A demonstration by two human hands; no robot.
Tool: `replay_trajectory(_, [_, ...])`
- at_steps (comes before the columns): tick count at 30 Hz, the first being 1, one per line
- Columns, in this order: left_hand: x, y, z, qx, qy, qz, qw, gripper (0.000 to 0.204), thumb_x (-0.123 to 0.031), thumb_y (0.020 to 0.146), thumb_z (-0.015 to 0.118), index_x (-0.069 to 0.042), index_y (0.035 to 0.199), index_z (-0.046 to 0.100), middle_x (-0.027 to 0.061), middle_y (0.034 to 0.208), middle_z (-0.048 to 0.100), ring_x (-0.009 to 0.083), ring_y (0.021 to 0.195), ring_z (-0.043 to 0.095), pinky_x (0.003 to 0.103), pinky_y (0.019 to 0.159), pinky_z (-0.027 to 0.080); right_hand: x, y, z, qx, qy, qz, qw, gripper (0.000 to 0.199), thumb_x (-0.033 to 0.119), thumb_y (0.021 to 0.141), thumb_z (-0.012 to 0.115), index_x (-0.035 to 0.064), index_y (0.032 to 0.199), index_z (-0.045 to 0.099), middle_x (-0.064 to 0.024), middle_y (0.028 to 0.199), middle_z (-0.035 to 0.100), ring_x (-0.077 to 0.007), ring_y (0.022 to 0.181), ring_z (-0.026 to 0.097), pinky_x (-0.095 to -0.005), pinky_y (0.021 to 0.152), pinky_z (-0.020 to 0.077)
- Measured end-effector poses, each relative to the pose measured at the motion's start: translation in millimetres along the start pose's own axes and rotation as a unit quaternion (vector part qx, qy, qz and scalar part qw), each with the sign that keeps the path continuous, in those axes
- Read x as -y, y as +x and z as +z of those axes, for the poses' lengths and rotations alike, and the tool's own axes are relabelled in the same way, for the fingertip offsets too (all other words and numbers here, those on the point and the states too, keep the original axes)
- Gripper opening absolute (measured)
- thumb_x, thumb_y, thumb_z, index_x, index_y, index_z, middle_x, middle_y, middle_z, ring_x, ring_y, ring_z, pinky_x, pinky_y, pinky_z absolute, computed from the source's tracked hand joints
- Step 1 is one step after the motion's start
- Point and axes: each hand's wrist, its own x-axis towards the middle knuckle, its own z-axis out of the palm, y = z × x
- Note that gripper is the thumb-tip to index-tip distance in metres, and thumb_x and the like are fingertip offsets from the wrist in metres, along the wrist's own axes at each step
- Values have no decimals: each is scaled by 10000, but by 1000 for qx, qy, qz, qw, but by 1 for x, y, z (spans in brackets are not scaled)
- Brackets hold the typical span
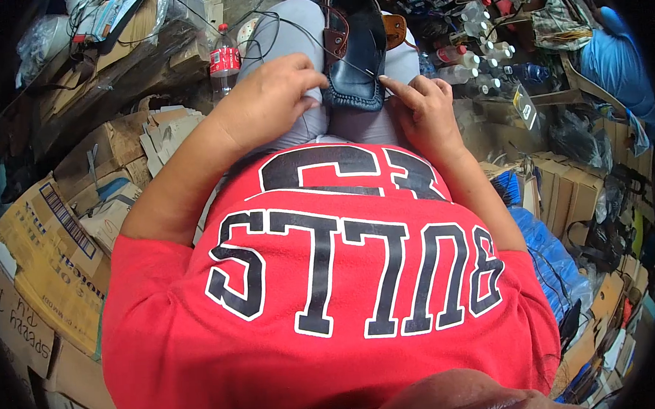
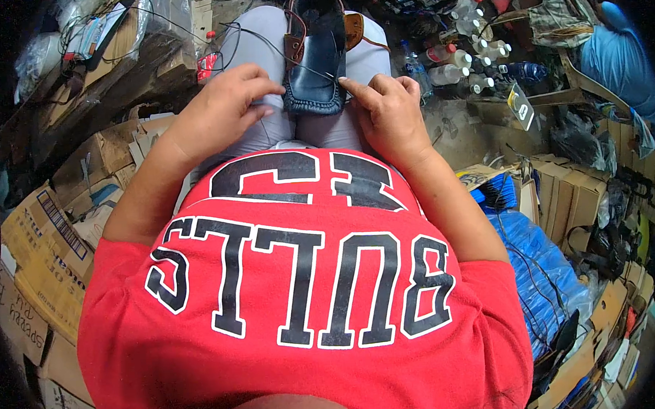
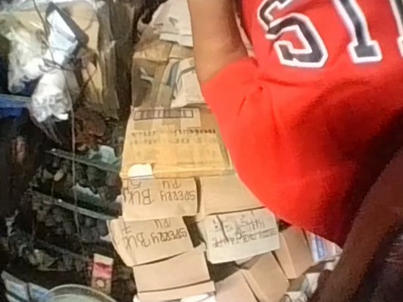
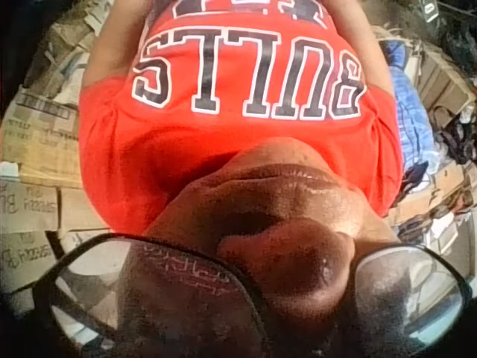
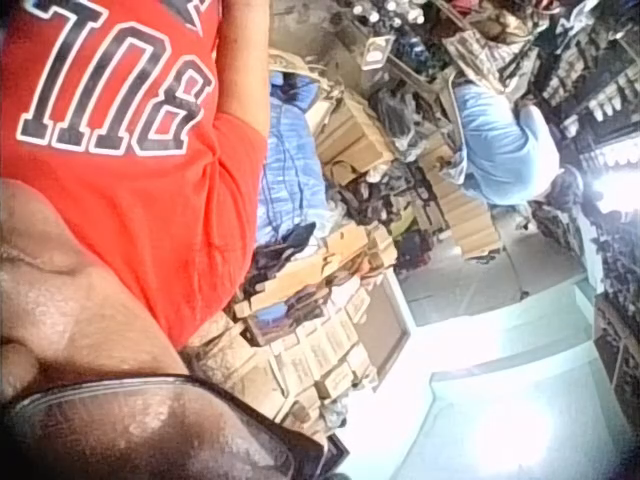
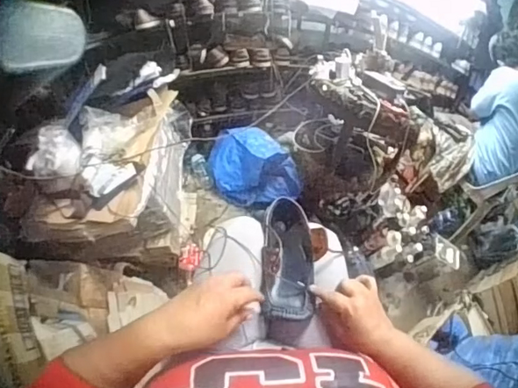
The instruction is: The person is hand-stitching a leather shoe upper component using a needle and thread.
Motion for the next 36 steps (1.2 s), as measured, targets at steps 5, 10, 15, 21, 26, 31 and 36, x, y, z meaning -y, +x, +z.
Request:
replay_trajectory(5, [-6, -8, -5, 46, 124, 15, 991, 119, -47, 721, 630, -34, 838, 637, 101, 859, 559, 291, 822, 556, 377, 737, 463, 2, -4, 2, -11, -12, -1, 1000, 366, 79, 757, 617, 184, 1107, 632, -43, 738, 508, -220, 749, 533, -397, 823, 356])
replay_trajectory(10, [-7, -11, -16, 89, 191, 84, 974, 38, -75, 705, 576, -57, 732, 595, 68, 805, 550, 241, 848, 549, 356, 766, 431, 1, -4, 2, -16, -2, 0, 1000, 367, 82, 758, 619, 184, 1111, 630, -44, 740, 507, -219, 745, 532, -400, 823, 357])
replay_trajectory(15, [-3, -9, -18, 70, 236, 96, 965, 59, -73, 714, 579, -81, 763, 612, 41, 797, 556, 209, 827, 540, 340, 772, 391, 1, -4, 2, -15, -12, 1, 1000, 360, 87, 765, 619, 183, 1112, 631, -42, 740, 508, -215, 742, 532, -401, 832, 353])
replay_trajectory(21, [-3, 7, 3, -58, 154, 53, 985, 76, -98, 731, 628, -118, 800, 650, 17, 761, 556, 196, 829, 536, 348, 761, 369, 2, -1, -1, 1, 3, 9, 1000, 355, 97, 778, 618, 194, 1118, 632, -37, 745, 516, -210, 744, 534, -403, 846, 340])
replay_trajectory(26, [2, 21, 26, -83, 204, 43, 975, 74, -107, 727, 654, -130, 796, 666, 10, 756, 564, 196, 810, 540, 351, 751, 359, -9, 6, -10, 56, 66, 48, 995, 333, 109, 779, 626, 211, 1096, 659, -37, 735, 519, -210, 749, 533, -381, 852, 334])
replay_trajectory(31, [12, 33, 33, -108, -19, 92, 990, 136, -107, 749, 659, -162, 867, 698, -9, 763, 555, 185, 822, 531, 349, 757, 336, -36, 17, -14, 115, 205, 86, 968, 343, 21, 757, 597, 196, 1034, 698, -42, 747, 548, -190, 757, 535, -313, 749, 415])
replay_trajectory(36, [17, 36, 36, -99, 57, 67, 991, 165, -113, 756, 658, -197, 889, 710, -14, 771, 547, 182, 826, 526, 344, 752, 328, -53, 33, -18, 168, 217, 63, 960, 506, -89, 652, 504, 208, 1005, 710, -3, 767, 540, -166, 827, 503, -294, 811, 425])
